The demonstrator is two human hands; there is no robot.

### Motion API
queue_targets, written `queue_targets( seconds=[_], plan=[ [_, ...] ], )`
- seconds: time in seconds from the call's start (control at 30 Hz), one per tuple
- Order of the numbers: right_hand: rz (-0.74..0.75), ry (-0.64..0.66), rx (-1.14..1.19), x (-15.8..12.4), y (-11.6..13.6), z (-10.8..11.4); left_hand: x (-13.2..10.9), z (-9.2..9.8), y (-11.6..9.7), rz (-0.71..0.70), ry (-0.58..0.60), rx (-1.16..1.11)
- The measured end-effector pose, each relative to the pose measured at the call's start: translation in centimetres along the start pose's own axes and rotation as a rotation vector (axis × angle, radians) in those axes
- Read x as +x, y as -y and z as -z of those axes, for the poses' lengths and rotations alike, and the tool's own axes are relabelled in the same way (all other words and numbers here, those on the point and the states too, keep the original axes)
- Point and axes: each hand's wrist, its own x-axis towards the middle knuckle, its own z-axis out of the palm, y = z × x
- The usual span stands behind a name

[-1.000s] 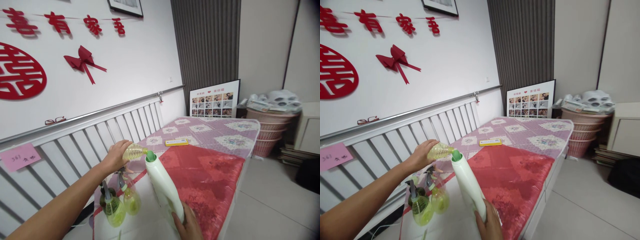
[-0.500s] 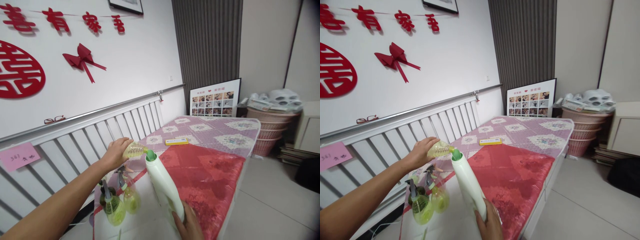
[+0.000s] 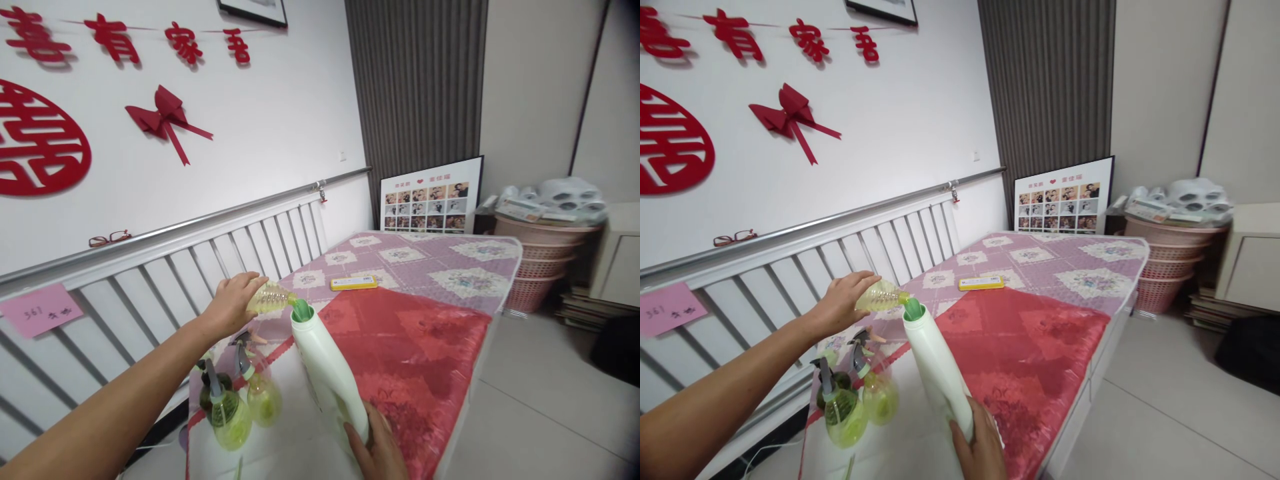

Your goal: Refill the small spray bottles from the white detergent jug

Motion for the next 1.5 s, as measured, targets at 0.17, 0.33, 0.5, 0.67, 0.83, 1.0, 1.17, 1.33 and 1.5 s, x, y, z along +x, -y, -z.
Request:
queue_targets(
  seconds=[0.17,0.33,0.5,0.67,0.83,1.0,1.17,1.33,1.5],
  plan=[
    [-0.007,-0.011,0.001,0.12,0.04,-0.08,0.06,0.14,-0.06,-0.013,0.012,0.043],
    [-0.008,-0.014,-0.003,0.05,-0.07,-0.25,0.15,0.02,0.01,-0.008,0.016,0.069],
    [-0.008,-0.009,-0.010,-0.07,-0.14,-0.15,0.16,0.00,-0.02,-0.014,0.013,0.077],
    [-0.005,-0.019,0.001,0.00,-0.09,-0.23,0.11,0.09,-0.14,-0.013,0.013,0.074],
    [-0.025,-0.042,0.032,0.11,0.13,-0.35,0.09,0.11,-0.08,-0.014,0.018,0.074],
    [-0.039,-0.021,0.036,0.21,0.35,-0.16,0.10,0.10,-0.09,-0.016,0.017,0.078],
    [-0.042,-0.009,0.031,0.26,0.29,-0.09,0.06,0.16,-0.14,-0.004,0.025,0.077],
    [-0.031,-0.015,0.039,0.16,0.03,-0.23,0.04,0.09,-0.10,-0.004,0.024,0.073],
    [-0.034,-0.022,0.039,0.10,0.02,-0.23,0.08,0.13,-0.21,-0.004,0.019,0.078]
  ],
)
